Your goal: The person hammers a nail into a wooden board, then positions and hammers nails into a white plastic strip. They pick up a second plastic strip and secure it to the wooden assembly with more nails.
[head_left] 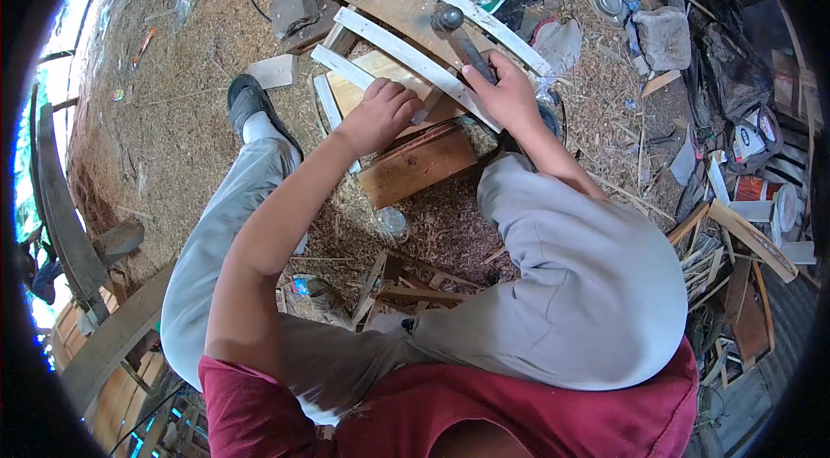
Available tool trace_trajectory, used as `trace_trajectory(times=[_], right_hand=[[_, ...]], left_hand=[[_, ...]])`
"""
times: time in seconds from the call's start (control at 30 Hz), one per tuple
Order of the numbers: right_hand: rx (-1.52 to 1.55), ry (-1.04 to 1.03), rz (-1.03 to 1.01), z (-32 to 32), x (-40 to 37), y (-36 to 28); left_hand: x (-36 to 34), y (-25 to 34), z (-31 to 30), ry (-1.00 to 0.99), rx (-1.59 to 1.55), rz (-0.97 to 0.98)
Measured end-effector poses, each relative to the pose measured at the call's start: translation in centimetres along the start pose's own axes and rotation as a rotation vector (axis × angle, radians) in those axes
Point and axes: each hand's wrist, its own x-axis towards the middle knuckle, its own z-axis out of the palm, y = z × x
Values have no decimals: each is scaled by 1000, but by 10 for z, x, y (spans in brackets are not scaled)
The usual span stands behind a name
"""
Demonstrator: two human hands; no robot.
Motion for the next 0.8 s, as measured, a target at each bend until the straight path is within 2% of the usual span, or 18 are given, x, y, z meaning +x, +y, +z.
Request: trace_trajectory(times=[0.43,0.63,0.8], right_hand=[[0,15,-11,3,0,2],[0,15,-5,3,1,5],[-16,23,-13,4,1,5]], left_hand=[[-1,-3,2,17,1,11],[1,4,3,15,-38,-53],[1,1,-3,-23,-40,-15]])
